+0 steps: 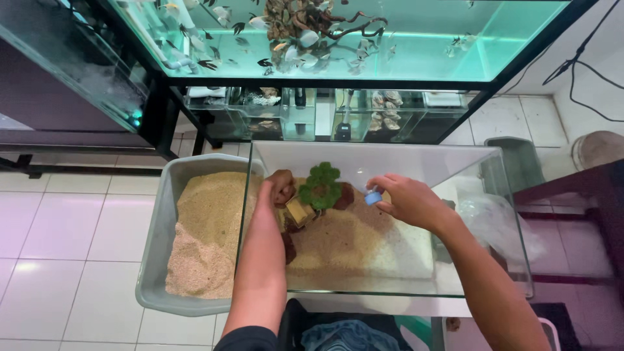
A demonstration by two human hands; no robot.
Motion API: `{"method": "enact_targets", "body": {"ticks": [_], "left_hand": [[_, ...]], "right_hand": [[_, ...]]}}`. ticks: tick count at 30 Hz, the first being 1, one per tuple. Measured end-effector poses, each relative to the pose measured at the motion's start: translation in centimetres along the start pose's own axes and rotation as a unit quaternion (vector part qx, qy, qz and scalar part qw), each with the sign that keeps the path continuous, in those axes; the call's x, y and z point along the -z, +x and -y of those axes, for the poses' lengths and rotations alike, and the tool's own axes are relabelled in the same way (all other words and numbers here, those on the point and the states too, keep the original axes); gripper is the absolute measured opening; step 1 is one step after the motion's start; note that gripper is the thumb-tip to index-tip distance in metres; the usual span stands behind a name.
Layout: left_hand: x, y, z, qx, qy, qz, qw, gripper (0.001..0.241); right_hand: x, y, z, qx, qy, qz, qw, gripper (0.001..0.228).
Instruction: The person adds substrate to an aquarium and places decorative wood and a plant inside, using a small plastic container to pour the sand and then positioning the plant by hand.
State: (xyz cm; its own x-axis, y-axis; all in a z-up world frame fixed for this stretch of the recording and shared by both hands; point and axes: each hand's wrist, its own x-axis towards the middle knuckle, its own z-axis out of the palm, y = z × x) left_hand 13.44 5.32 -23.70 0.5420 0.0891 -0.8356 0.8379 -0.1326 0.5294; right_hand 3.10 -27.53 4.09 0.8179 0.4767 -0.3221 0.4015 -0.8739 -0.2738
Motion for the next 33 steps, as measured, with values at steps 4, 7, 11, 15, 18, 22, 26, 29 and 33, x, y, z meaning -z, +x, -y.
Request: {"method": "enact_targets", "body": {"ticks": [4, 7, 11, 15, 18, 22, 26, 29, 33], "left_hand": [[-2.5, 5.5, -1.9, 0.192, 0.054, -0.056, 0.978, 0.033], [-5.4, 7.1, -4.8, 0.363, 0.085, -0.164, 0.913, 0.03], [-5.0, 4.4, -5.2, 0.37, 0.117, -0.11, 0.915, 0.034], [-0.8, -9.4, -4.5, 0.175, -0.035, 0.11, 0.978, 0.049], [-1.5, -8.9, -4.6, 0.195, 0.042, 0.041, 0.979, 0.05], [-2.6, -3.5, -4.2, 0.184, 0.058, 0.021, 0.981, 0.051], [-1.4, -12.2, -4.4, 0.084, 0.056, 0.004, 0.995, 0.04], [-0.7, -9.0, -3.0, 0.048, 0.073, 0.05, 0.995, 0.029], [0.7, -2.7, -0.2, 0.031, 0.007, 0.037, 0.999, 0.031]], "right_hand": [[-1.2, 0.6, -1.1, 0.011, 0.026, -0.01, 1.0, 0.037], [-2.1, 1.0, -1.7, 0.024, 0.035, -0.01, 0.999, 0.037], [-2.3, 1.0, -1.6, 0.031, 0.045, -0.007, 0.998, 0.039], [-2.6, 1.1, -2.2, 0.042, 0.045, -0.01, 0.998, 0.038], [-2.6, 1.3, -2.2, 0.031, 0.046, -0.004, 0.998, 0.038], [-2.6, 1.4, -2.4, 0.02, 0.05, 0.002, 0.999, 0.037], [-2.3, 1.6, -2.3, 0.013, 0.036, 0.007, 0.999, 0.037], [-2.4, 1.4, -2.3, 0.01, 0.037, 0.01, 0.999, 0.037], [-2.4, 1.4, -2.4, 0.009, 0.031, 0.016, 0.999, 0.037]]}}
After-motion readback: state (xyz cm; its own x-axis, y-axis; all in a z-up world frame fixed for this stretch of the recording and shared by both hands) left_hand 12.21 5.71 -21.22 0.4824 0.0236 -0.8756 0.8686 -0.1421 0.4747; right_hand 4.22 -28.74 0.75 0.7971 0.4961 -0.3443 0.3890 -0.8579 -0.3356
